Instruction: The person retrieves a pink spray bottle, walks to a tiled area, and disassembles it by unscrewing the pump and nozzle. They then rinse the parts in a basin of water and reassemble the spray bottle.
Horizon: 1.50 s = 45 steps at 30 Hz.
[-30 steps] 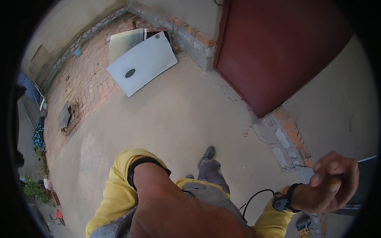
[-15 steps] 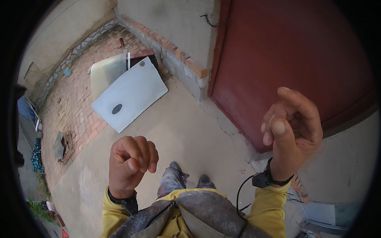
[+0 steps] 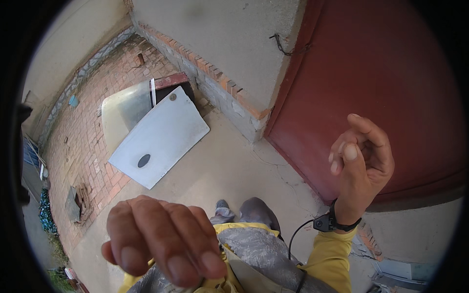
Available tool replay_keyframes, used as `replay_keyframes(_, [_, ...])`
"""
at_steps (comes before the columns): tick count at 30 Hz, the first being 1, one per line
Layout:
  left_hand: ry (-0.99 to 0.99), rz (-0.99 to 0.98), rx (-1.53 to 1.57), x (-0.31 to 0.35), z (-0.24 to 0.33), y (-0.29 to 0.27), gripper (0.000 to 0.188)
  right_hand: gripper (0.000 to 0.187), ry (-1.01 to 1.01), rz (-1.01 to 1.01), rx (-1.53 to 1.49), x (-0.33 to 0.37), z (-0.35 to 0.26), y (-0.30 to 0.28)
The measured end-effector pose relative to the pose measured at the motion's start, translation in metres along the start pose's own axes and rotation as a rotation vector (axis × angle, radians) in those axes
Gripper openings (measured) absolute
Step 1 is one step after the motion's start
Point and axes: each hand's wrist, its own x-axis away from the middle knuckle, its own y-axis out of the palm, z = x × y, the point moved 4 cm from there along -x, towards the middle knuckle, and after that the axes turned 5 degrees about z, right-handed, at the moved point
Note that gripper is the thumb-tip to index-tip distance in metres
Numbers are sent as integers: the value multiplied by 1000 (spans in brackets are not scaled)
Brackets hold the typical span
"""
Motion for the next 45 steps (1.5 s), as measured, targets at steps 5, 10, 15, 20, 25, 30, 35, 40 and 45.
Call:
replay_keyframes(5, [-116, -294, 241, -59, -26, 13, 20, 31, -6, -3, -75, -43, 63, 22])
replay_keyframes(10, [-192, -495, 304, -118, -53, 26, 22, 31, 7, -99, -101, -82, 108, 18])
replay_keyframes(15, [-250, -551, 333, -157, -76, 25, 24, 31, 29, -67, -64, -118, 140, 0])
replay_keyframes(20, [-326, -585, 342, -182, -86, 11, 26, 30, 104, -215, -107, -131, 175, 16])
replay_keyframes(25, [-444, -621, 393, -208, -78, -17, 29, 28, 266, -192, -16, -148, 222, 36])
replay_keyframes(30, [-596, -695, 405, -234, -61, -57, 32, 26, 505, -149, 59, -171, 335, 50])
replay_keyframes(35, [-353, -589, 345, -273, -61, -138, 33, 31, 496, 30, 582, -179, 450, 44])
replay_keyframes(40, [-512, 29, 137, -295, -87, -308, 35, 38, 179, 47, 1050, -188, 499, 35])
replay_keyframes(45, [-404, 444, 312, -223, -58, -441, 33, 36, 201, 33, 1343, -197, 511, 56])
